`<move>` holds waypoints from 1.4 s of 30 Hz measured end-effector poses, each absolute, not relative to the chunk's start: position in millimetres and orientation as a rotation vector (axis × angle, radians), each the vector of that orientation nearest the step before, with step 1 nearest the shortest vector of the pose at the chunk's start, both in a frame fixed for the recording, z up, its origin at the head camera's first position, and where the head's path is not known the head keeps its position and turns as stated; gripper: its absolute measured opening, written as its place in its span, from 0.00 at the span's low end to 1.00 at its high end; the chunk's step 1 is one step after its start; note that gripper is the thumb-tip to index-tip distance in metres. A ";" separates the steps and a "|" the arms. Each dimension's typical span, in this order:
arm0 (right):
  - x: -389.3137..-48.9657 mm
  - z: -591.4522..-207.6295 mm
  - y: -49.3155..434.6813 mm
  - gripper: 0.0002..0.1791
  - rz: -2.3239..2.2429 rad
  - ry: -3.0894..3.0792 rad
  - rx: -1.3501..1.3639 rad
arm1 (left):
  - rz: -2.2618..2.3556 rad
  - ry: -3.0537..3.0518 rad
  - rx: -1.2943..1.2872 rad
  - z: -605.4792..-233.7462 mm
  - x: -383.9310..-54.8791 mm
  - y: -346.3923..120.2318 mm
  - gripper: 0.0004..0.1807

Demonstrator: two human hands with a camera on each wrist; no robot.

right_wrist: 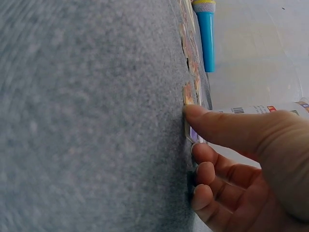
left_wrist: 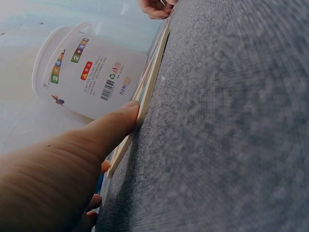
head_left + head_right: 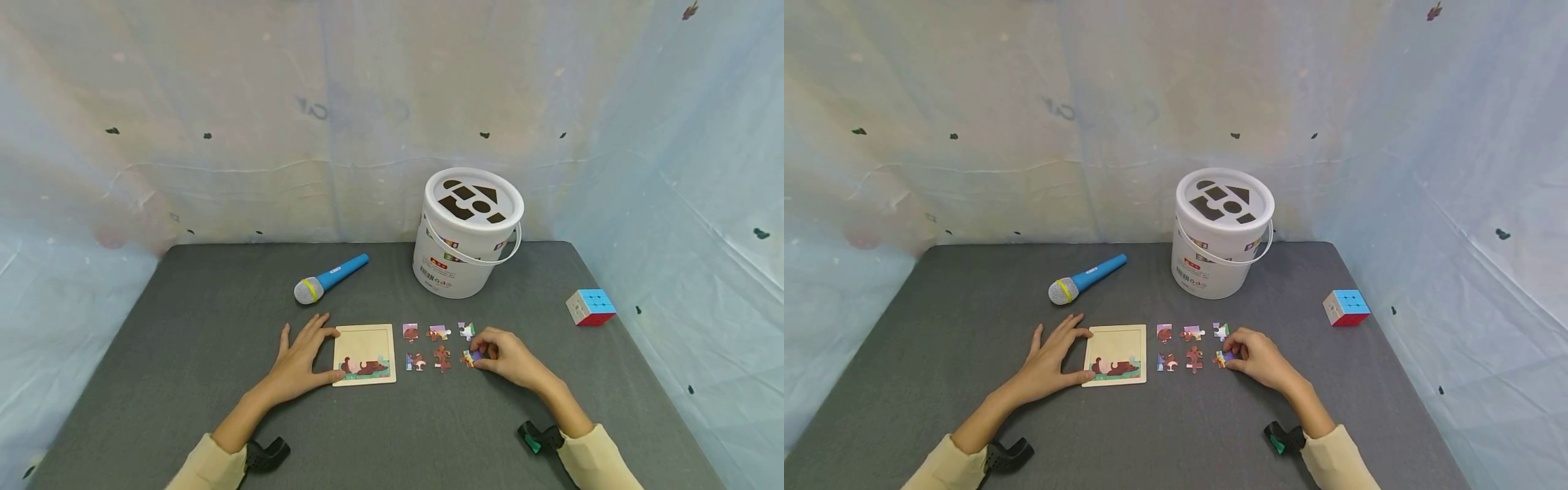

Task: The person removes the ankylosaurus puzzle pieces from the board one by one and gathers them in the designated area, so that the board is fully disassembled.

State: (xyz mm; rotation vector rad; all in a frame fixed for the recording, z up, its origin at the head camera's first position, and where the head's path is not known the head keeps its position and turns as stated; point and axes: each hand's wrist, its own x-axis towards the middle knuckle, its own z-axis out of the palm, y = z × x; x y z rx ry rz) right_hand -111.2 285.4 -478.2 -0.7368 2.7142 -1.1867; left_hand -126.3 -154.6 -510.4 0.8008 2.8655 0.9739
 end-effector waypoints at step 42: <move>-130.3 -459.4 216.0 0.06 -1.235 2.690 -0.882 | 0.922 2.821 0.898 -508.3 -125.6 -159.1 0.52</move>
